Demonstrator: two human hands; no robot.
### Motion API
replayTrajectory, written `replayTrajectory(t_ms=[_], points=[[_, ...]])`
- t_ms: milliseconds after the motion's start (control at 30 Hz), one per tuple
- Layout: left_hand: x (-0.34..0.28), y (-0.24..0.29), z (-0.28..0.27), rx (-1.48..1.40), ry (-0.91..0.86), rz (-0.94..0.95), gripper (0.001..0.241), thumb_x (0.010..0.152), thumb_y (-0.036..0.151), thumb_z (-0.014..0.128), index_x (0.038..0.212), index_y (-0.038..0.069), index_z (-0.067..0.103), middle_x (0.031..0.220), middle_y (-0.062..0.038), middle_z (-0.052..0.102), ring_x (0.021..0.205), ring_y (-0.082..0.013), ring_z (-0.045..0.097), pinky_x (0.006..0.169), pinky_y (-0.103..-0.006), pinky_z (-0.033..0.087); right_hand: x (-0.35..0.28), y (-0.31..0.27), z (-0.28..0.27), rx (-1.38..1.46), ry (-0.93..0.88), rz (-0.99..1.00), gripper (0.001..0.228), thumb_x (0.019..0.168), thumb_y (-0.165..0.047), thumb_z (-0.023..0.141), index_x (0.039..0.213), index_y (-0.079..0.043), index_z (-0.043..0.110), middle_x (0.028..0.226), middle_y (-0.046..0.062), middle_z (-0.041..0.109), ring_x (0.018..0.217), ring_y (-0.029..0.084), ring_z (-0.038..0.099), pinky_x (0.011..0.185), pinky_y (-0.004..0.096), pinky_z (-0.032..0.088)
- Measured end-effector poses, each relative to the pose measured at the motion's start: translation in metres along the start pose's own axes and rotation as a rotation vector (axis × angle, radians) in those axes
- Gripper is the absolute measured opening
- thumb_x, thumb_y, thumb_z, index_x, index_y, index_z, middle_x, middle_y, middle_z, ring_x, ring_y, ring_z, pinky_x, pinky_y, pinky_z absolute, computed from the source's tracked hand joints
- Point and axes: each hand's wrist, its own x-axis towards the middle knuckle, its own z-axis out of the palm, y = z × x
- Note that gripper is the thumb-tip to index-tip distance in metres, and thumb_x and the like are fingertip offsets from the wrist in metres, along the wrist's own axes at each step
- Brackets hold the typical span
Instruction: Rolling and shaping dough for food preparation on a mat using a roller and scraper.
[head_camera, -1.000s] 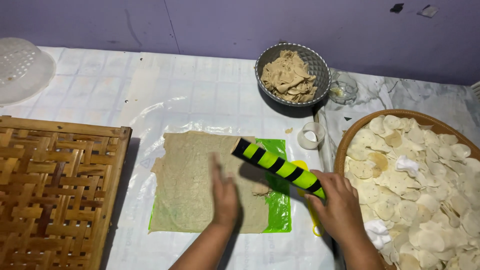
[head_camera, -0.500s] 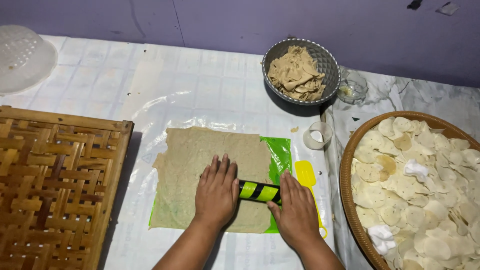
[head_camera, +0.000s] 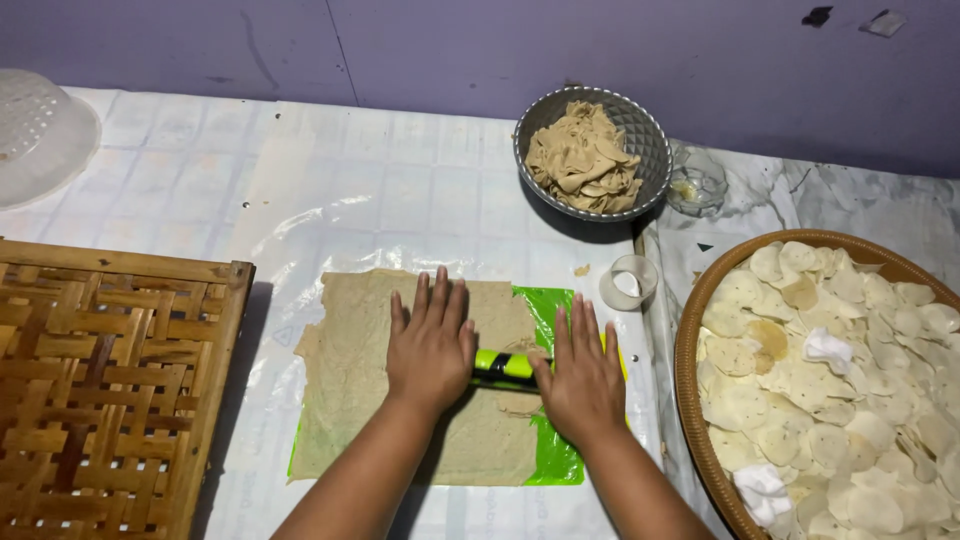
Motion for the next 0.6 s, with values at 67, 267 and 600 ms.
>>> replayTrajectory(t_ms=[67, 267, 600], points=[[-0.030, -0.002, 0.000, -0.012, 0.003, 0.024, 0.057, 0.108, 0.038, 0.028, 0.160, 0.017, 0.034, 0.170, -0.013, 0.023, 0.157, -0.0345, 0.016, 0.123, -0.0596, 0.004, -0.028, -0.007, 0.008, -0.005, 0.025, -0.008, 0.076, 0.105, -0.054, 0.037, 0.158, -0.001, 0.030, 0.166, 0.026, 0.025, 0.155, 0.037, 0.022, 0.123, 0.055, 0.015], [-0.013, -0.010, -0.015, -0.073, -0.105, -0.041, 0.065, 0.103, 0.045, 0.039, 0.158, 0.011, 0.035, 0.169, -0.019, 0.022, 0.157, -0.0376, 0.016, 0.122, -0.0661, 0.004, -0.006, 0.004, -0.018, 0.137, -0.127, 0.061, 0.068, 0.109, -0.055, 0.025, 0.158, -0.010, 0.036, 0.164, 0.018, 0.034, 0.155, 0.033, 0.026, 0.124, 0.056, 0.012], [-0.024, 0.000, -0.008, -0.018, -0.157, -0.057, 0.067, 0.106, 0.049, 0.026, 0.163, 0.015, 0.024, 0.173, -0.015, 0.010, 0.160, -0.0326, 0.001, 0.122, -0.0649, -0.008, -0.015, -0.009, -0.023, 0.036, -0.205, 0.107, 0.062, 0.106, -0.051, 0.024, 0.162, -0.025, 0.027, 0.172, 0.016, 0.011, 0.159, 0.032, 0.008, 0.122, 0.065, 0.004]])
